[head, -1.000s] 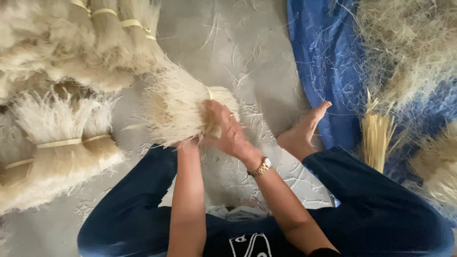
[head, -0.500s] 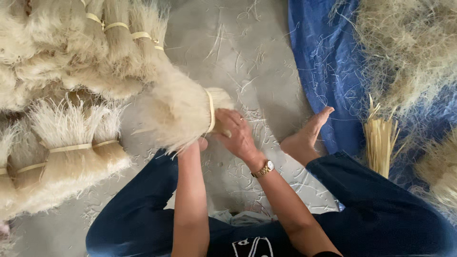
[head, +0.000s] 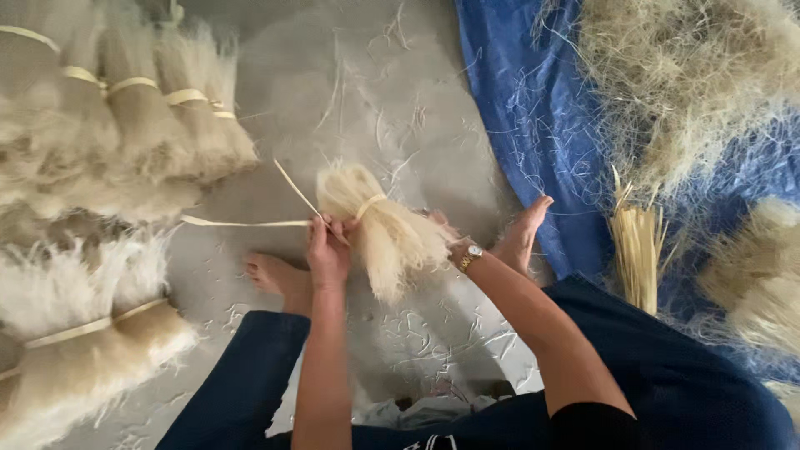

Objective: The person bundles bunches of light-colored plant fibers together, tying them with a thin strip of material by hand while sitting on the floor.

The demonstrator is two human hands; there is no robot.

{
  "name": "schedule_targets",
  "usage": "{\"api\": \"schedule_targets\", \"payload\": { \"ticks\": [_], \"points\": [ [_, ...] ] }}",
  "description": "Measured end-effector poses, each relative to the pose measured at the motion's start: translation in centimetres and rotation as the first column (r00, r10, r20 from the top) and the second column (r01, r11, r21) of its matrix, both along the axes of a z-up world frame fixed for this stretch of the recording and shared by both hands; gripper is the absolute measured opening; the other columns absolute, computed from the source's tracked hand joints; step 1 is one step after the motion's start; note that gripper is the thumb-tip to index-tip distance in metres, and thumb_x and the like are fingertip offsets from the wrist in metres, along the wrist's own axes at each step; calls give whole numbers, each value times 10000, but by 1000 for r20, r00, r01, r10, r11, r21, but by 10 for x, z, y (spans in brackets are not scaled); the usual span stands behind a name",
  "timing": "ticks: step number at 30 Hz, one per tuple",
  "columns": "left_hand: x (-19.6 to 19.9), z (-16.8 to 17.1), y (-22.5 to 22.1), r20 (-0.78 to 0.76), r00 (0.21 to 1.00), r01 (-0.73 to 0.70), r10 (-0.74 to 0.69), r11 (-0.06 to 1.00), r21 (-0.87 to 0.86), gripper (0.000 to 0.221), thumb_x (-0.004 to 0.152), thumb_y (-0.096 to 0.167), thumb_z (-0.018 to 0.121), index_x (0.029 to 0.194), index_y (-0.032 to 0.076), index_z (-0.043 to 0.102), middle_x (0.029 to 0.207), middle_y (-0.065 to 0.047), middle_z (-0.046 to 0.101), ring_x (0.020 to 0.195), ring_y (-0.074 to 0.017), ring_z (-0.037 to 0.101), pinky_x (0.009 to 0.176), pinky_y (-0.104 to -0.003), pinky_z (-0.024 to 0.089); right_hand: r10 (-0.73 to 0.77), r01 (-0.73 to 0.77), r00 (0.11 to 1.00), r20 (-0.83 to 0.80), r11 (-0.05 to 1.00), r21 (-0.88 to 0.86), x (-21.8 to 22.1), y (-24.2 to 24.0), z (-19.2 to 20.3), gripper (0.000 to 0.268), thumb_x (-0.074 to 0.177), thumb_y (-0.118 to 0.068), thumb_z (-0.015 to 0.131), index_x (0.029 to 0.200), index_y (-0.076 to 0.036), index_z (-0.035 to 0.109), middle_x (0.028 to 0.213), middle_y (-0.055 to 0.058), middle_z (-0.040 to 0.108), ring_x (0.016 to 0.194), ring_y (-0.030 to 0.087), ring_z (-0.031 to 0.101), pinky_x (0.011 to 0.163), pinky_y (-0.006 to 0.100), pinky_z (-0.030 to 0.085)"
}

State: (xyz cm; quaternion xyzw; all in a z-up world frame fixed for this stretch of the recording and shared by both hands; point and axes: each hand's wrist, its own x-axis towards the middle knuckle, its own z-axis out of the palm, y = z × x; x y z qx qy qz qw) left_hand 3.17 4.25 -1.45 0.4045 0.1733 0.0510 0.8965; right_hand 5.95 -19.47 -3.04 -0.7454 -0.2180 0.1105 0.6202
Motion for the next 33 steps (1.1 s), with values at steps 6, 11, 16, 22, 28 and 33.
{"api": "schedule_targets", "payload": {
  "ticks": [6,11,16,22,28,33],
  "points": [
    [-38,-55,-5,-178,979,107,-99,994,33,183,1074,149,478,942,74,580,727,-13,513,673,-140,591,686,-299,487,-59,-140,759,-649,958,-251,21,-14,-22,249,968,-191,641,1193,-222,744,1069,84,738,995,278,697,871,413,518],
    [-40,-49,-13,-122,992,4,-11,999,-52,158,1062,188,474,925,133,529,709,44,475,645,-84,531,701,-247,490,200,-399,421,-885,917,17,15,-21,-13,978,814,-483,800,1554,-77,308,1583,250,302,1464,448,267,1124,610,353],
    [-35,-56,-6,-66,994,84,-87,995,-45,210,1087,214,417,936,112,522,708,9,459,664,-124,541,755,-377,572,148,-204,470,-870,977,57,14,14,-1,1078,790,-509,820,1577,-69,228,1563,270,275,1426,469,301,1115,599,354],
    [-38,-65,-16,-83,994,69,-74,996,-62,181,1083,226,417,961,117,494,683,8,446,647,-150,583,744,-391,585,59,-224,637,-769,968,-110,8,14,39,865,844,-420,771,1510,-30,380,1478,263,454,1378,443,435,1143,570,365],
    [-34,-51,-45,-95,993,76,-76,997,-4,179,1077,270,453,954,154,511,689,43,460,657,-93,578,711,-338,577,-82,-117,941,-328,830,-545,-18,24,-5,331,935,-215,616,1201,-40,525,1053,125,462,980,291,409,820,436,345],
    [-29,-55,-47,-55,997,54,-54,999,3,183,1085,206,446,954,114,534,730,-17,516,721,-155,624,784,-399,570,-17,-271,581,-813,939,-213,9,-5,53,737,951,-500,564,1559,-143,348,1594,111,367,1480,311,321,1203,485,272]
  ]
}}
